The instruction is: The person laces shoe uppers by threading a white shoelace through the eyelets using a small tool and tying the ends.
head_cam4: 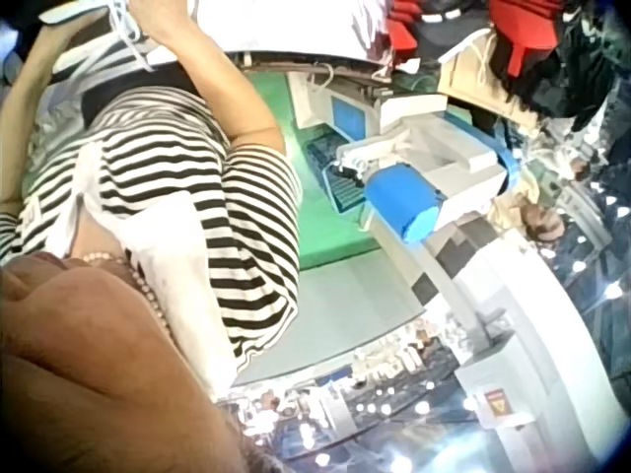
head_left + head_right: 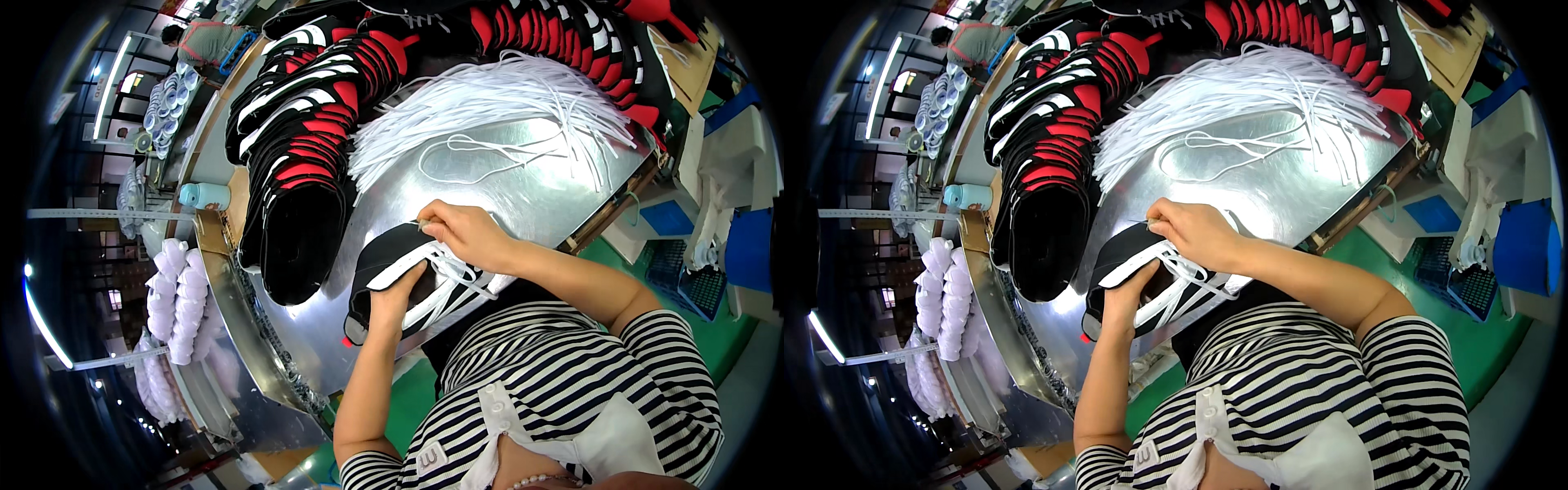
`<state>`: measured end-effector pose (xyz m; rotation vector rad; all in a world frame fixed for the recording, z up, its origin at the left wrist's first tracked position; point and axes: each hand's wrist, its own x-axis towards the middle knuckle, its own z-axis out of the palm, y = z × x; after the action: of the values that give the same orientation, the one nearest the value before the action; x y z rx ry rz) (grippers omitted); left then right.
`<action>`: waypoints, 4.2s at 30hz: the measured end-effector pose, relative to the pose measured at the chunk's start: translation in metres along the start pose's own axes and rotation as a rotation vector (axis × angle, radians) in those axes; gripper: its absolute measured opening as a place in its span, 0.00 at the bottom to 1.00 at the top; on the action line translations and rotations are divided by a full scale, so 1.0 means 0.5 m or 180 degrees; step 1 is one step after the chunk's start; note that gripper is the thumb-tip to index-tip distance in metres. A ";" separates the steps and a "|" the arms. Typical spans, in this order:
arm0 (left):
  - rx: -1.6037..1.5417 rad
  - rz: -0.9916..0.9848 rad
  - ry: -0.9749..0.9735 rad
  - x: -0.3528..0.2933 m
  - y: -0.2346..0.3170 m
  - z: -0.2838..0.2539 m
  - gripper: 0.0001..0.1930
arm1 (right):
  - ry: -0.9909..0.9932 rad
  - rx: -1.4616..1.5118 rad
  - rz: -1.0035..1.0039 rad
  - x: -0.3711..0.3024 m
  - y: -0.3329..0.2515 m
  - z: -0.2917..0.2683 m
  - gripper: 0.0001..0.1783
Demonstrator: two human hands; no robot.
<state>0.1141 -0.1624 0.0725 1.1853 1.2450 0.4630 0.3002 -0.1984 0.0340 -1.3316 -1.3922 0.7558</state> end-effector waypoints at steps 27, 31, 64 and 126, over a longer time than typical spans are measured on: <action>0.2226 0.2276 0.0897 -0.109 -0.034 0.031 0.09 | 0.0245 0.0103 0.0015 -0.028 -0.028 -0.010 0.12; 0.2300 0.1868 0.0916 -0.107 -0.035 0.021 0.12 | -0.0514 -0.0206 0.0184 -0.109 -0.066 -0.033 0.11; 0.2912 0.3710 0.0729 -0.116 -0.093 -0.004 0.12 | -0.2275 -0.1044 -0.0414 -0.009 -0.107 0.001 0.10; 0.1213 0.1248 0.0342 -0.123 -0.043 -0.046 0.48 | -0.1011 0.1289 0.0655 0.034 -0.055 0.019 0.07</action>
<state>0.0669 -0.2108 0.0860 1.7642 1.2267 0.5996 0.2845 -0.1852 0.0612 -1.0725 -1.2628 1.3575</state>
